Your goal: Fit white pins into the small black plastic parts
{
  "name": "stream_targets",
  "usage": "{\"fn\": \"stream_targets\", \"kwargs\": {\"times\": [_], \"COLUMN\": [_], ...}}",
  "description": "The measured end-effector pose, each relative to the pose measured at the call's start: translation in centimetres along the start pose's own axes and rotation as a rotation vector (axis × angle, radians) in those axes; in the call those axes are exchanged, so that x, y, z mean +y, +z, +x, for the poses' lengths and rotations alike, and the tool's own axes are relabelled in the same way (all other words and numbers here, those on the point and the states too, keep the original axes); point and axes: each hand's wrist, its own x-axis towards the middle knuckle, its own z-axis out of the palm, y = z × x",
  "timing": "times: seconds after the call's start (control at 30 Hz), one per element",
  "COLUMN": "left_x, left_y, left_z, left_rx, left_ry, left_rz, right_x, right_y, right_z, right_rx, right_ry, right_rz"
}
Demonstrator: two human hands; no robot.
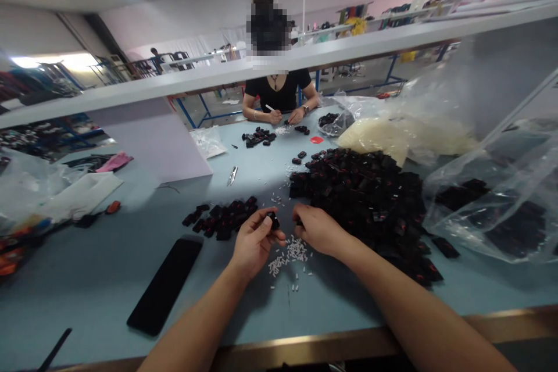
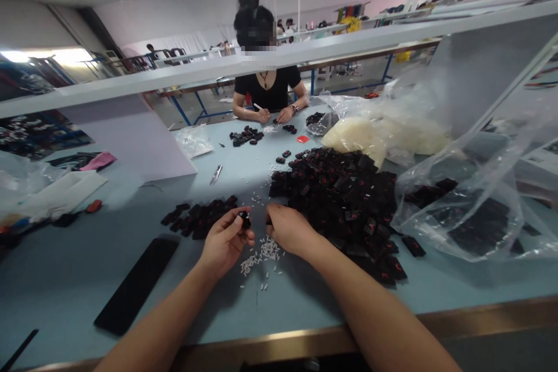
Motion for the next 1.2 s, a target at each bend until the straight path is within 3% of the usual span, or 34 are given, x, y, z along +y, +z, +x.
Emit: {"fn": "stream_targets", "kwargs": {"times": [0.13, 0.23, 0.57, 0.77, 1.2], "left_x": [0.0, 0.0, -0.1, -0.2, -0.4], "left_y": [0.0, 0.0, 0.1, 0.3, 0.3], "left_z": [0.0, -0.1, -0.2, -0.3, -0.2], "left_rx": [-0.016, -0.033, -0.082, -0.085, -0.107], "left_ry": [0.002, -0.006, -0.003, 0.047, 0.051], "left_rz": [0.000, -0.006, -0.007, -0.004, 0.009], "right_x": [-0.1, -0.3, -1.3, -1.4, -1.5], "right_y": [0.6, 0.7, 0.4, 0.4, 0.6], "right_z": [0.2, 0.3, 0.0, 0.0, -0.1], "right_rx": [0.171, 0.219, 0.060, 0.016, 0.078], "right_ry": [0.004, 0.037, 0.208, 0.283, 0.231], "right_rz": [0.298, 0.532, 1.017, 1.107, 1.020]}}
